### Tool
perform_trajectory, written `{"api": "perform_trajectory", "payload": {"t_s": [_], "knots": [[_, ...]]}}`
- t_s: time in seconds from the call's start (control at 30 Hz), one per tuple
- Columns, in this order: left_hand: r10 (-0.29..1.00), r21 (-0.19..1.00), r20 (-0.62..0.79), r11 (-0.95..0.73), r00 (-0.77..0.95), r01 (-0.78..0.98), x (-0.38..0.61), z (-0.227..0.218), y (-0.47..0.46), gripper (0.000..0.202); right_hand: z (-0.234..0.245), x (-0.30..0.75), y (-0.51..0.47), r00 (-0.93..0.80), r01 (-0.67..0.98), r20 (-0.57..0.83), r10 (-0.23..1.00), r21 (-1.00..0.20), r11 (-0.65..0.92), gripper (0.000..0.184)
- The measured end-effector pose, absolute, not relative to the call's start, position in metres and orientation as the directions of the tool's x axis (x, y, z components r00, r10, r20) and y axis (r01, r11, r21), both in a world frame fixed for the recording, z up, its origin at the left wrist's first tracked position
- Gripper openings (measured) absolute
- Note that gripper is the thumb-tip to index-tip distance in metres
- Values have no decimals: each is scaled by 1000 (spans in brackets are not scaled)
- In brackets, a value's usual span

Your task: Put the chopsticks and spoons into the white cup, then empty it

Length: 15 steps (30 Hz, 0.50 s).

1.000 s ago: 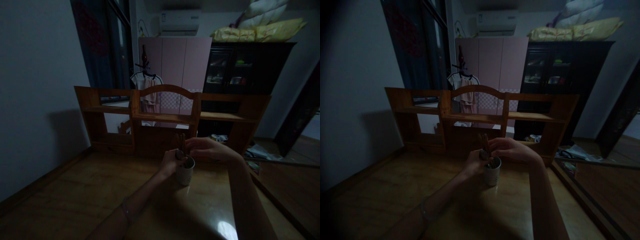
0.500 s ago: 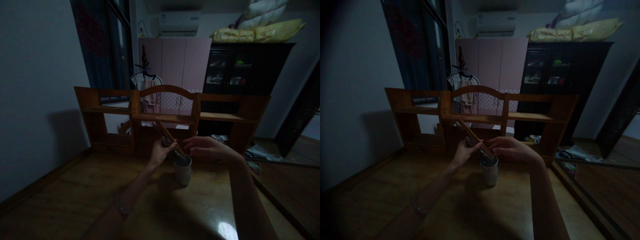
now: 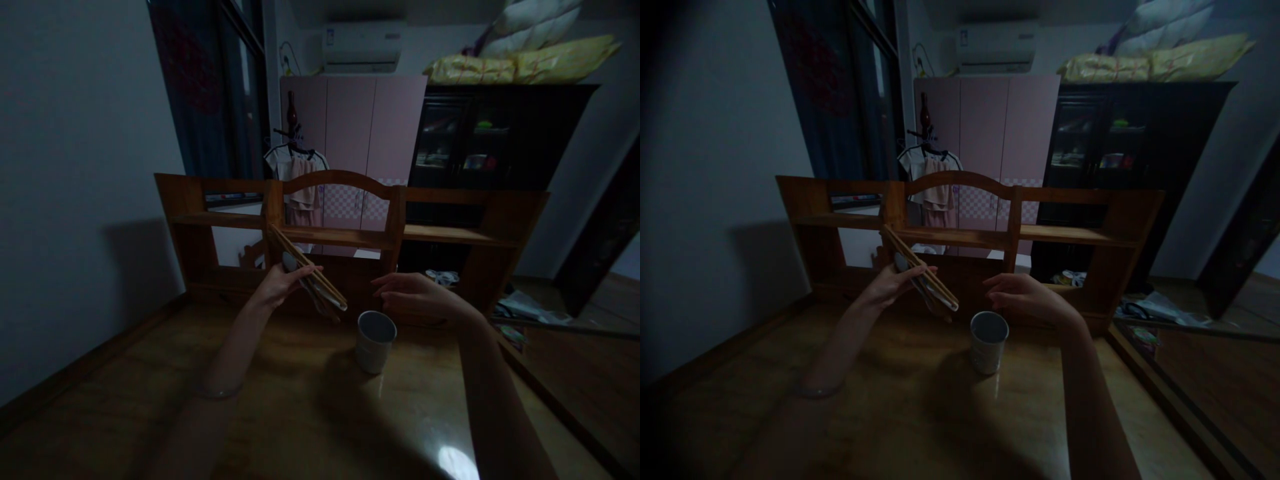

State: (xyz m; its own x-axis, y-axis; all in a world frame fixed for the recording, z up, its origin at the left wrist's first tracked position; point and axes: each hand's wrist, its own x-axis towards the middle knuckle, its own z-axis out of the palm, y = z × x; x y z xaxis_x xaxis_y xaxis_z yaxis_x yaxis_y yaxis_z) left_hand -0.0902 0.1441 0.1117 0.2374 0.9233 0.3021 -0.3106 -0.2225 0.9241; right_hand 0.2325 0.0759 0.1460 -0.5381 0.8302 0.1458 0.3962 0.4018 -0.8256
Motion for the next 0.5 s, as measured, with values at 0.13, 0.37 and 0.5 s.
{"api": "perform_trajectory", "payload": {"t_s": [0.13, 0.37, 0.5], "knots": [[863, 987, 156, -117, 480, -110, -108, 102, 143, 40, 148, 231, 74, -537, 391, 170, 826, -818, 423, 47], [662, 893, -100, -269, 743, 360, -118, 82, 149, 38, 154, 228, 69, -537, 405, 156, 829, -815, 415, 47], [626, 742, -226, -386, 747, 548, -128, 83, 151, 38, 154, 229, 69, -536, 420, 168, 827, -797, 434, 46]]}}
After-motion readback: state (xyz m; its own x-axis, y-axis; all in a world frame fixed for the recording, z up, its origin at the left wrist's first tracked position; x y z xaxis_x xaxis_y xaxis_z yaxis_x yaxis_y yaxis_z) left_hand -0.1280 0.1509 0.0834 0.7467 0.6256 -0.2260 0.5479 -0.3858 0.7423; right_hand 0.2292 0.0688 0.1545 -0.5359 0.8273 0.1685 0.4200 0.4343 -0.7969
